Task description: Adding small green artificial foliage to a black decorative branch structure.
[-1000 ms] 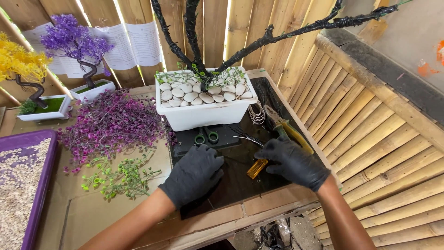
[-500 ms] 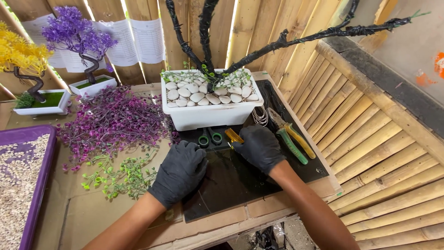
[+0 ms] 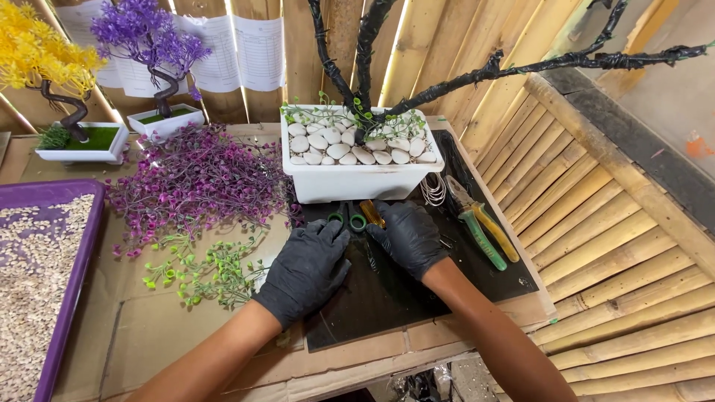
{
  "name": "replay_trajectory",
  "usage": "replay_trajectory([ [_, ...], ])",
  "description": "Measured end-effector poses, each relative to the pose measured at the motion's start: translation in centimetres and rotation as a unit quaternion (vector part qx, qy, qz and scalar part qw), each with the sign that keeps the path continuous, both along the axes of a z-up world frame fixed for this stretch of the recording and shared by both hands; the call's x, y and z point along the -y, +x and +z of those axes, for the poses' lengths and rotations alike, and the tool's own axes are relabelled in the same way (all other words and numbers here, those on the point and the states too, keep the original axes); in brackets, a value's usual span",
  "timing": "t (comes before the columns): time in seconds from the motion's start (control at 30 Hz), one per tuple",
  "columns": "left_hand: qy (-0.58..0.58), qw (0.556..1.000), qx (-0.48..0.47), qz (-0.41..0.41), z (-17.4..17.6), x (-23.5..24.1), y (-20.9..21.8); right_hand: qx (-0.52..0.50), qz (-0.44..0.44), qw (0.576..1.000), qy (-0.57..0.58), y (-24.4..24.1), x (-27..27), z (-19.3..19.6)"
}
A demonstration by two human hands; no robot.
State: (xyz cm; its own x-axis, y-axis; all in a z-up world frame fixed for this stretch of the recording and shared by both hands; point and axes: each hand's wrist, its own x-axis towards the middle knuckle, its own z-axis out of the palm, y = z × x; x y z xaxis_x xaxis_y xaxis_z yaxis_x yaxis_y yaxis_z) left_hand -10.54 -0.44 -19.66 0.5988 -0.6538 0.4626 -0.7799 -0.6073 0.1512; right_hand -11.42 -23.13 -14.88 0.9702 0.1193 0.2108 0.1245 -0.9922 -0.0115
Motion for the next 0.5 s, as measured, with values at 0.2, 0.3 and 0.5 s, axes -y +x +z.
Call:
replay_trajectory([
  [0.2, 0.008, 1.000, -0.009, -0.007, -0.5, 0.2, 0.2, -0.003, 0.019, 1.000, 0.022, -0.9, -1.4, 2.5],
  [0.3, 0.004, 1.000, -0.020, -0.009, -0.1, 0.0, -0.2, 0.028, 0.041, 0.999, -0.003, -1.7, -1.7, 3.3],
  [0.5, 0.017, 1.000, -0.024, -0.006, 0.2, -0.1, -0.2, -0.059, 0.003, 0.996, 0.063, -3.3, -0.1, 4.9],
])
